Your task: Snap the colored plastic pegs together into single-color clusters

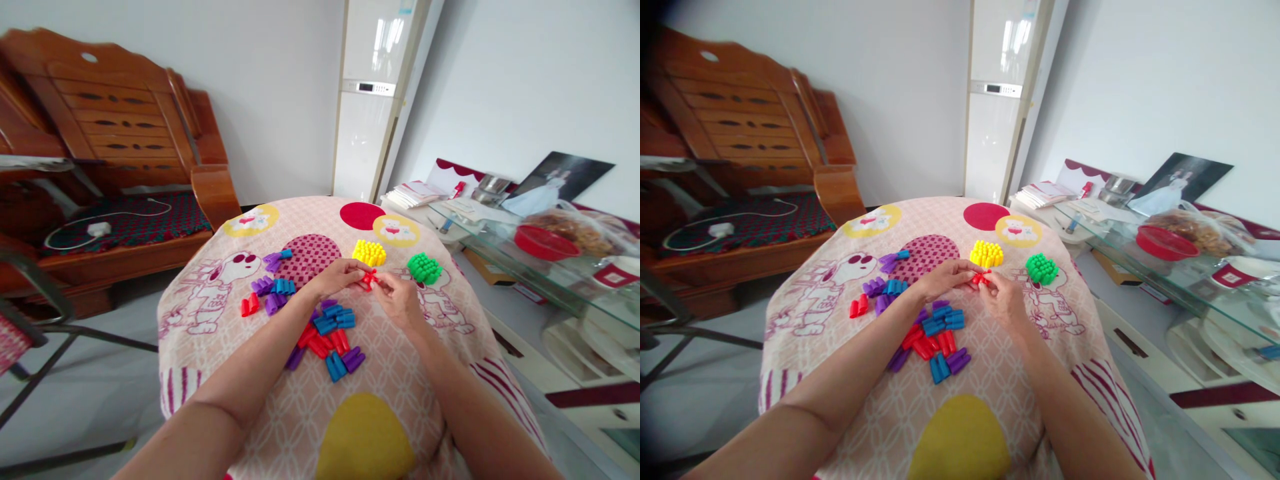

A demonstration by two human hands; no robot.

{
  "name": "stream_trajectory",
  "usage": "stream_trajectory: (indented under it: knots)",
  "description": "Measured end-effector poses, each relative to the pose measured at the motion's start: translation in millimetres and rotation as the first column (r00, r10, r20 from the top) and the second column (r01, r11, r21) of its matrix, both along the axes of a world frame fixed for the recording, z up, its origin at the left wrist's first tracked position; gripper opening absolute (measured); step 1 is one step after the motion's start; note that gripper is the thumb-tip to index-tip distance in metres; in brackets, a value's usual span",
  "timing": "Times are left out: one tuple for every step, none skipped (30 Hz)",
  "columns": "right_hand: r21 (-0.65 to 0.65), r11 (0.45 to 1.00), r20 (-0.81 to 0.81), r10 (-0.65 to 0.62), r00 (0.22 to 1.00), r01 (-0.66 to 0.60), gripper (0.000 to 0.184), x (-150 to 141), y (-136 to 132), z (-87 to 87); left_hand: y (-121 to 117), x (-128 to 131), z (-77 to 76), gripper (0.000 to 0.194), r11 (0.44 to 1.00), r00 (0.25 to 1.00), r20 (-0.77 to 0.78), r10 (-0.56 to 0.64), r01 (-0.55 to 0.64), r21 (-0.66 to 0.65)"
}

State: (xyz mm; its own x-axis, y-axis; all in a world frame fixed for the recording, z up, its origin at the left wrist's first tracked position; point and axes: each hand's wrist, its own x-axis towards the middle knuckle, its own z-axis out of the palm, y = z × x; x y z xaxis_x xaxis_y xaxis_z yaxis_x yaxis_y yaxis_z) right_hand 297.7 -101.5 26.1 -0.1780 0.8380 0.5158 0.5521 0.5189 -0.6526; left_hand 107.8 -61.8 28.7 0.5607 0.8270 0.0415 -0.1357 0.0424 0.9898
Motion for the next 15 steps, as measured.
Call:
stream_trajectory:
  knots:
    - [0.012,0.998,0.004,-0.057,0.998,0.057,0.025,3,1,0.0,0,1,-0.1,0.033,1.000,1.000,0.020,-0.022,0.022,0.006]
    - [0.012,0.992,0.009,-0.124,0.992,0.124,0.025,6,3,0.1,0,2,-0.5,0.034,0.999,0.999,0.032,-0.028,0.027,0.023]
    - [0.000,0.981,0.019,-0.192,0.981,0.192,0.025,9,6,0.4,1,3,-1.2,0.035,0.999,0.999,0.039,-0.011,0.009,0.049]
    - [-0.021,0.967,0.038,-0.254,0.966,0.255,0.025,13,9,0.6,3,3,-2.2,0.034,0.996,0.999,0.040,0.025,-0.029,0.081]
    - [-0.046,0.949,0.069,-0.307,0.949,0.311,0.025,17,12,0.7,5,2,-3.5,0.031,0.990,0.997,0.036,0.074,-0.078,0.116]
    - [-0.068,0.931,0.111,-0.351,0.930,0.359,0.024,20,15,0.4,7,0,-5.3,0.028,0.980,0.991,0.026,0.129,-0.131,0.150]
    - [-0.086,0.913,0.160,-0.383,0.910,0.400,0.023,23,18,-0.4,10,-2,-7.4,0.024,0.966,0.983,0.012,0.182,-0.182,0.181]
    - [-0.097,0.898,0.208,-0.403,0.891,0.429,0.022,25,21,-1.8,12,-4,-9.9,0.022,0.953,0.974,-0.007,0.228,-0.222,0.208]
    - [-0.103,0.886,0.247,-0.418,0.874,0.452,0.020,26,23,-3.7,14,-6,-12.7,0.021,0.941,0.964,-0.036,0.265,-0.250,0.230]
    - [-0.109,0.877,0.269,-0.426,0.863,0.467,0.019,27,25,-6.2,16,-7,-15.8,0.022,0.931,0.954,-0.075,0.291,-0.265,0.250]
    - [-0.120,0.875,0.270,-0.426,0.864,0.469,0.019,27,27,-9.1,17,-8,-19.0,0.023,0.923,0.942,-0.119,0.314,-0.274,0.269]
    - [-0.146,0.878,0.249,-0.413,0.876,0.456,0.019,26,29,-12.0,17,-8,-22.3,0.026,0.916,0.928,-0.165,0.334,-0.278,0.288]
    - [-0.191,0.882,0.207,-0.393,0.896,0.431,0.020,25,30,-14.7,18,-8,-25.5,0.029,0.910,0.913,-0.211,0.350,-0.277,0.309]
    - [-0.256,0.880,0.149,-0.372,0.916,0.399,0.023,25,31,-17.0,18,-7,-28.4,0.032,0.905,0.897,-0.256,0.360,-0.269,0.330]
    - [-0.331,0.871,0.081,-0.356,0.931,0.362,0.025,24,32,-18.7,18,-6,-31.0,0.035,0.902,0.884,-0.293,0.364,-0.256,0.348]
